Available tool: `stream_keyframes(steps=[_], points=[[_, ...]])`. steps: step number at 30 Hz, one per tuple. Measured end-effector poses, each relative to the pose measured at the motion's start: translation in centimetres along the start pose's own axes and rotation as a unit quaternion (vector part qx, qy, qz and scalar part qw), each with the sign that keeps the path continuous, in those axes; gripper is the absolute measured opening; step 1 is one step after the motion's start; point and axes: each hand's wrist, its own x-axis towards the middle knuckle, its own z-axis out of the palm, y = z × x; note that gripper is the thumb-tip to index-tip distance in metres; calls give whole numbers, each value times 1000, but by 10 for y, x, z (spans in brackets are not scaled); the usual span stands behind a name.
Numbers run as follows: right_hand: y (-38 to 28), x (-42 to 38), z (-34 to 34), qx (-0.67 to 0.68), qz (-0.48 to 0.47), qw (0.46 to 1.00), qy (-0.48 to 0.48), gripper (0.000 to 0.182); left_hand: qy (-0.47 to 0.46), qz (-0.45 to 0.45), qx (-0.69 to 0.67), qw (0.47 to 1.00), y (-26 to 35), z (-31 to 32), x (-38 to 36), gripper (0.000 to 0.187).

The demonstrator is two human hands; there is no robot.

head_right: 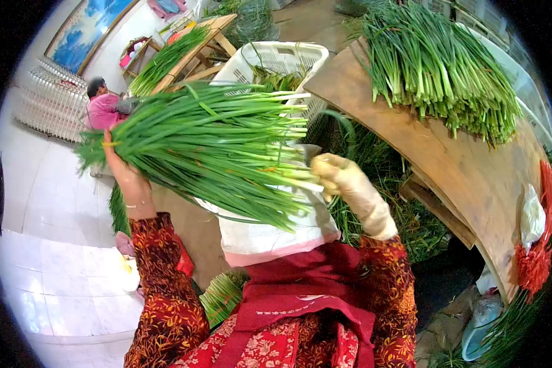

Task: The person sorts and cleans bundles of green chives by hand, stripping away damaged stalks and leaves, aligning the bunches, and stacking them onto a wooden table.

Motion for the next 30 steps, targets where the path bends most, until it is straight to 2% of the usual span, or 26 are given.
stream_keyframes(steps=[1, 3, 4, 5, 6, 7, 8, 9, 10, 12, 13, 14, 15, 17, 18, 19, 20, 21, 23, 24, 25, 27, 28, 30], points=[[-4, -12, -11, 29, -46, 998, -13, 23, -35, -7, -35, 999, 7, 4, 14, 32], [12, -33, -57, 85, -61, 992, -66, 22, -76, -5, -70, 995, 21, 21, 23, 31], [25, -40, -73, -164, 74, 984, 10, 24, -63, 11, -54, 996, 28, 36, 21, 29], [37, -47, -84, -396, 203, 891, 90, 26, -53, 25, -38, 998, 35, 53, 17, 27], [46, -50, -89, -395, 193, 893, 94, 26, -62, 18, -44, 997, 42, 69, 11, 26], [54, -51, -93, -589, 204, 775, 108, 35, -71, 23, -46, 996, 44, 80, 7, 26], [55, -50, -96, -752, 206, 615, 119, 46, -127, 55, -43, 989, 45, 89, 3, 27], [25, -42, -68, -611, 209, 751, 137, 55, -179, 85, -38, 979, 47, 94, -1, 28], [10, -38, -46, -591, 106, 788, 133, 57, -186, 92, -18, 978, 49, 101, 1, 29], [-8, -18, -11, -423, 36, 897, 125, 57, -201, 86, -43, 975, 52, 112, 12, 27], [-6, -3, -8, -377, -25, 922, 89, 55, -210, 77, -69, 972, 54, 117, 17, 25], [-1, 14, -4, -271, -43, 959, 70, 53, -202, 65, -82, 974, 58, 123, 20, 24], [3, 28, -6, -221, -51, 974, 13, 52, -207, 67, -84, 972, 62, 129, 19, 24], [23, 56, 3, -255, 7, 967, 3, 48, -171, 48, -71, 982, 68, 135, 15, 25], [32, 64, -1, -292, 27, 955, -49, 46, -171, 36, -79, 981, 69, 135, 19, 26], [46, 64, 4, -147, -18, 989, -25, 44, -171, 36, -77, 981, 68, 134, 20, 26], [61, 64, 10, -2, -67, 998, -15, 44, -151, 44, -72, 985, 64, 131, 19, 28], [37, 42, 33, 245, -2, 968, -60, 49, -127, 49, -67, 988, 59, 126, 18, 31], [38, 30, 17, 229, -27, 973, -30, 57, -118, 7, -68, 991, 48, 107, 11, 34], [36, 24, 13, 284, -26, 955, -84, 65, -115, -31, -71, 990, 39, 97, 5, 37], [35, 16, 3, 415, 30, 890, -185, 71, -113, -38, -73, 990, 27, 86, -4, 37], [36, 3, -6, 437, 4, 884, -163, 73, -24, 16, 12, 1000, -4, 57, -23, 43], [44, 3, -19, 402, -28, 875, -269, 73, -8, -16, -2, 1000, -26, 28, -21, 44], [57, 0, -25, 424, -7, 872, -243, 73, 16, -62, -24, 998, -57, -13, -31, 41]])
